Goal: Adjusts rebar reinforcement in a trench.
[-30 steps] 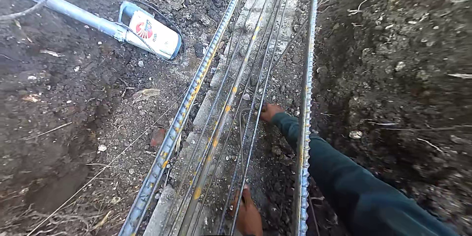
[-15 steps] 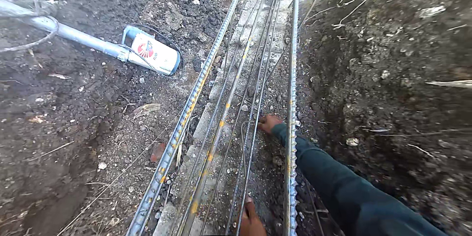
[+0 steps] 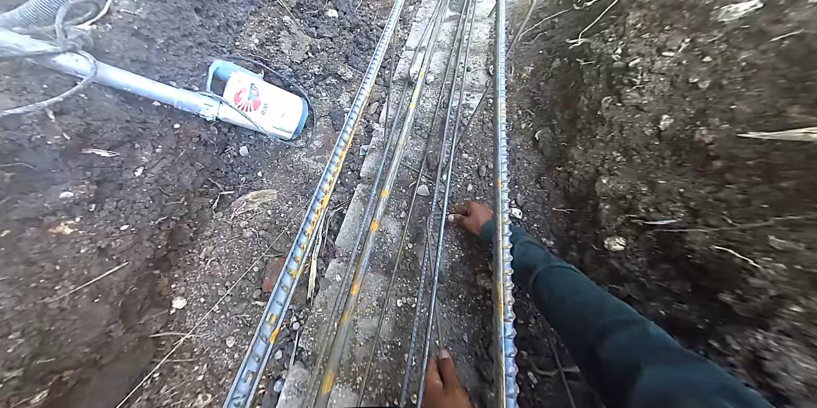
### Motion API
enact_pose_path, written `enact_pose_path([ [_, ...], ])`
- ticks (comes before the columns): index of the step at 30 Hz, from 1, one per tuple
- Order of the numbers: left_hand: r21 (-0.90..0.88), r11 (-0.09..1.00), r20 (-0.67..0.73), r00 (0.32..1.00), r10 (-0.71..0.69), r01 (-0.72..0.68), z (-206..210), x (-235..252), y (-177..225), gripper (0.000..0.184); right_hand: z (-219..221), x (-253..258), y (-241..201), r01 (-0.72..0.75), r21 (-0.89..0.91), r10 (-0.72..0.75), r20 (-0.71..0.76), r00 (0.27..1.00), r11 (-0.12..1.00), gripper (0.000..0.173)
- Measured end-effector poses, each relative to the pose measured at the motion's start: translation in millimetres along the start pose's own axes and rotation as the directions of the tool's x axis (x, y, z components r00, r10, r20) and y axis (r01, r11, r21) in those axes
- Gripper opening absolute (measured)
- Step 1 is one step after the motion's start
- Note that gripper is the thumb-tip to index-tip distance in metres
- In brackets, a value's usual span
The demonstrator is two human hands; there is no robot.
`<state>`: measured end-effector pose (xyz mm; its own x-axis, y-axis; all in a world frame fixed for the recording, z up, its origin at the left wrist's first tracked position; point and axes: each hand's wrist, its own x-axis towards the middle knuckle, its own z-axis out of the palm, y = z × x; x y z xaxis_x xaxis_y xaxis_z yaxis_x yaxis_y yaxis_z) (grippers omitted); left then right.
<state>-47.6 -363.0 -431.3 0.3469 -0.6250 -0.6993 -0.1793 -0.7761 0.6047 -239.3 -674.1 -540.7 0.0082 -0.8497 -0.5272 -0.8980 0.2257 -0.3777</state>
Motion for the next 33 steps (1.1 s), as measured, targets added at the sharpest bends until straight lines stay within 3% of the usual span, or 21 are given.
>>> enact_pose_path([
  [4, 0.026, 1.000, 0.018, 1.000, -0.005, 0.005, 2.3, 2.1, 0.0, 0.045, 13.6, 22.2, 35.4, 0.078, 0.065, -0.072, -0.094, 0.993, 0.995, 0.040],
  [6, 0.051, 0.999, 0.038, 0.999, 0.004, -0.006, 4.9, 3.8, 1.7, 0.045, -5.7, 6.4, 32.2, 0.102, 0.040, -0.096, -0.132, 0.987, 0.994, 0.044],
  [8, 0.051, 0.998, 0.073, 0.996, 0.043, -0.047, 8.9, 5.9, 3.9, 0.044, -67.0, -47.5, -8.1, -0.026, -0.006, 0.026, 0.015, 1.000, 1.000, 0.045],
  [12, 0.086, 0.994, 0.132, 0.989, 0.063, -0.074, 22.2, 15.5, 3.2, 0.044, -118.1, -95.0, -20.7, -0.202, -0.090, 0.197, -0.056, 0.979, 0.975, 0.041],
  [22, 0.013, 1.000, 0.145, 0.989, 0.021, -0.023, 31.4, 35.0, -9.3, 0.040, -117.8, -89.0, -9.0, -0.266, -0.125, 0.255, -0.101, 0.962, 0.956, 0.040],
  [29, 0.028, 1.000, 0.107, 0.994, -0.005, 0.002, 32.5, 35.3, -11.9, 0.041, -140.0, -126.3, -56.7, -0.298, -0.210, 0.285, -0.093, 0.954, 0.931, 0.047],
  [33, -0.048, 0.999, 0.073, 0.997, 0.012, -0.009, 34.3, 42.2, -26.8, 0.039, -123.1, -101.5, -58.9, -0.222, -0.278, 0.198, -0.112, 0.974, 0.935, 0.055],
])
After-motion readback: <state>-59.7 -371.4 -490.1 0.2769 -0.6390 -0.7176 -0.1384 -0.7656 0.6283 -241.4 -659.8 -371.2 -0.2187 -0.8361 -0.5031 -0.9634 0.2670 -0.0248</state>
